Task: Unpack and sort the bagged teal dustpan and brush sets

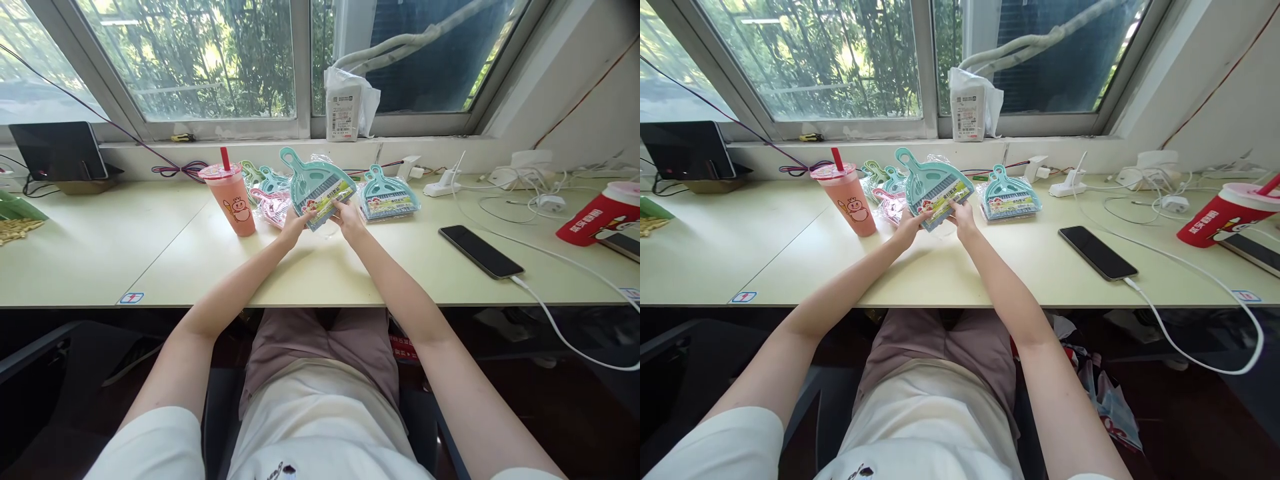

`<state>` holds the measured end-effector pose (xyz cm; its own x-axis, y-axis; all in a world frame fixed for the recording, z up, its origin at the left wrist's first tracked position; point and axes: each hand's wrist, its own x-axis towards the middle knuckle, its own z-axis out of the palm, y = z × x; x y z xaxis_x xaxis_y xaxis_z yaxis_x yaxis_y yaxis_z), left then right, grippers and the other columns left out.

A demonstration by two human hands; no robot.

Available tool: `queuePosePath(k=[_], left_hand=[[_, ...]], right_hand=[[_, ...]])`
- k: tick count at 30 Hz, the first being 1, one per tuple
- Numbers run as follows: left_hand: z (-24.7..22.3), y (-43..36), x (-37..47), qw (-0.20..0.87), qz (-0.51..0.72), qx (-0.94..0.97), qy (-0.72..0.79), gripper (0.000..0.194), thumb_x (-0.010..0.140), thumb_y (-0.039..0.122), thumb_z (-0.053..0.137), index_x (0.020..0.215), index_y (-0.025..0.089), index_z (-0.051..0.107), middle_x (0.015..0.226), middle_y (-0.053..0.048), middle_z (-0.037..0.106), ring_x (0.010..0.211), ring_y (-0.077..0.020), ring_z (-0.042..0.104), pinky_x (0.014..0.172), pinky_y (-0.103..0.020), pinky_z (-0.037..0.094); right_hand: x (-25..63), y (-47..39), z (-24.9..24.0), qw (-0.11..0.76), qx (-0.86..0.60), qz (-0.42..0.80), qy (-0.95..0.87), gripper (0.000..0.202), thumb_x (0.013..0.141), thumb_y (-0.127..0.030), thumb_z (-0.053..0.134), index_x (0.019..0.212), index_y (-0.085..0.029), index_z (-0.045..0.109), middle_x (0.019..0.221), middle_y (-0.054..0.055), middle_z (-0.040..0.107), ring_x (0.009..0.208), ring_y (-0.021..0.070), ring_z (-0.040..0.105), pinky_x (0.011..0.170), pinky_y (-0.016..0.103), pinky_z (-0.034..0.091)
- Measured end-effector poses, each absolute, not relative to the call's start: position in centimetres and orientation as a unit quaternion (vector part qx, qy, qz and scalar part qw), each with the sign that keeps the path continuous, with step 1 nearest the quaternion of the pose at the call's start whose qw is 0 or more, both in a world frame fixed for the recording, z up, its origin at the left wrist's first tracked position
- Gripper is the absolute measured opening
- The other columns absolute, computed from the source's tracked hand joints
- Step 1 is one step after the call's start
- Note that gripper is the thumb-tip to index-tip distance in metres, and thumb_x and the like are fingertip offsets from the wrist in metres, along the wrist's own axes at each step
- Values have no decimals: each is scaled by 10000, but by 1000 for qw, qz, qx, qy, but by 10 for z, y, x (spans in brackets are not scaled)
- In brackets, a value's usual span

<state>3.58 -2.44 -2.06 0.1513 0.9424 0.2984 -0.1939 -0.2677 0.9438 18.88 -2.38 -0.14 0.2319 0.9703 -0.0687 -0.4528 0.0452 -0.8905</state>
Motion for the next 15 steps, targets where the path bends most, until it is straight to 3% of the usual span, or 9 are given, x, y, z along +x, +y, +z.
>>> queuePosePath(k=[6,15], left_hand=[[-25,-21,36,499,567,565,332,688,641,398,864,1237,217,572,1228,-100,725,1045,-286,726,779,-399,649],[-19,-28,37,516,559,568,313,662,666,434,883,1209,195,592,1161,-101,762,907,-256,767,767,-390,656]], right_hand=[[189,-24,-3,659,-421,542,-306,124,941,-112,616,926,-228,574,933,-23,729,791,116,696,934,369,646],[193,-21,-7,654,-414,537,-335,142,902,-146,658,964,-248,580,956,-11,744,940,172,746,969,440,649]])
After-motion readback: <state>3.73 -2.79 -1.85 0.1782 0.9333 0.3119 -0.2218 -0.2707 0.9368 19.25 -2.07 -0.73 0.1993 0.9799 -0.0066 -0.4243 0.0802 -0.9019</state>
